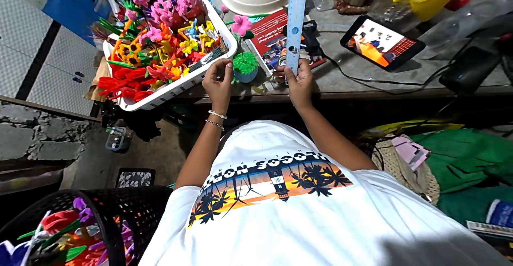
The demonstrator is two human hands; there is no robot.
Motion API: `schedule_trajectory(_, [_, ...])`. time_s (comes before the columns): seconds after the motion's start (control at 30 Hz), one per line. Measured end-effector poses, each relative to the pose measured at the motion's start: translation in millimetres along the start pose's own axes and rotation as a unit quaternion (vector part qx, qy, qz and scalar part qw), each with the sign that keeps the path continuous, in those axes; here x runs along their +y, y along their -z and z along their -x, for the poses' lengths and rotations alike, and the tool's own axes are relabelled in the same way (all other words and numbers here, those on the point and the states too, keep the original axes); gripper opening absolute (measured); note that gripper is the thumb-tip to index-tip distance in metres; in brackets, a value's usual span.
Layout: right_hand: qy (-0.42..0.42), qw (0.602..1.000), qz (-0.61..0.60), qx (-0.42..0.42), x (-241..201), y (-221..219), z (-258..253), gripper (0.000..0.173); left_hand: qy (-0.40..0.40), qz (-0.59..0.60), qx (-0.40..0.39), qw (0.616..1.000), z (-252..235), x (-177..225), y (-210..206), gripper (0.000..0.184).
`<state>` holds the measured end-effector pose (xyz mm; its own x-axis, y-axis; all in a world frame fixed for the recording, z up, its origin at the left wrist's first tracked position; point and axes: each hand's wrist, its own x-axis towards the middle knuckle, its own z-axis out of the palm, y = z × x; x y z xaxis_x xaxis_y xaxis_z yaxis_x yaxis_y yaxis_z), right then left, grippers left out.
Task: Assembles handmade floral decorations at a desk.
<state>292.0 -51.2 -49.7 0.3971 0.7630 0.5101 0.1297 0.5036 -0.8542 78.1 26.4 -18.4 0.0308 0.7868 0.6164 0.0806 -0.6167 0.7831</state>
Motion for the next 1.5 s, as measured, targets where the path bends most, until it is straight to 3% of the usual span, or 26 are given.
schedule_trajectory(0.33, [0.009,1.000,0.000,-0.004,0.1,-0.7,-0.3,0.015,0.031,0.044,0.024,0.998,-0.5,2.7,7.2,0.015])
schedule_trajectory(0.73, [-0.021,0.999,0.023,-0.013,-8.5,4.0,-7.1,0.020,0.106,0.068,-0.073,0.989,29.4,77.3,52.1,0.017])
schedule_trajectory(1.0, [-0.076,0.951,0.283,-0.101,-42.2,14.7,-105.4,0.038,0.079,0.009,-0.107,0.991,24.5,77.4,81.5,0.014])
schedule_trajectory(1.17, [-0.129,0.929,0.302,-0.170,-19.7,-13.2,-173.3,0.043,0.075,-0.011,-0.100,0.992,16.0,78.8,95.0,0.015])
schedule_trajectory(1.33, [-0.193,0.904,0.323,-0.202,15.5,-52.3,-203.5,0.042,0.076,-0.001,-0.069,0.995,2.0,72.4,104.2,0.013])
schedule_trajectory(1.4, [-0.186,0.890,0.354,-0.217,15.8,-65.0,-207.4,0.046,0.075,-0.006,-0.069,0.995,0.2,69.2,110.1,0.013])
schedule_trajectory(1.5, [-0.107,0.860,0.444,-0.227,23.4,-77.6,-213.0,0.061,0.081,-0.008,-0.066,0.994,0.7,67.6,115.4,0.013])
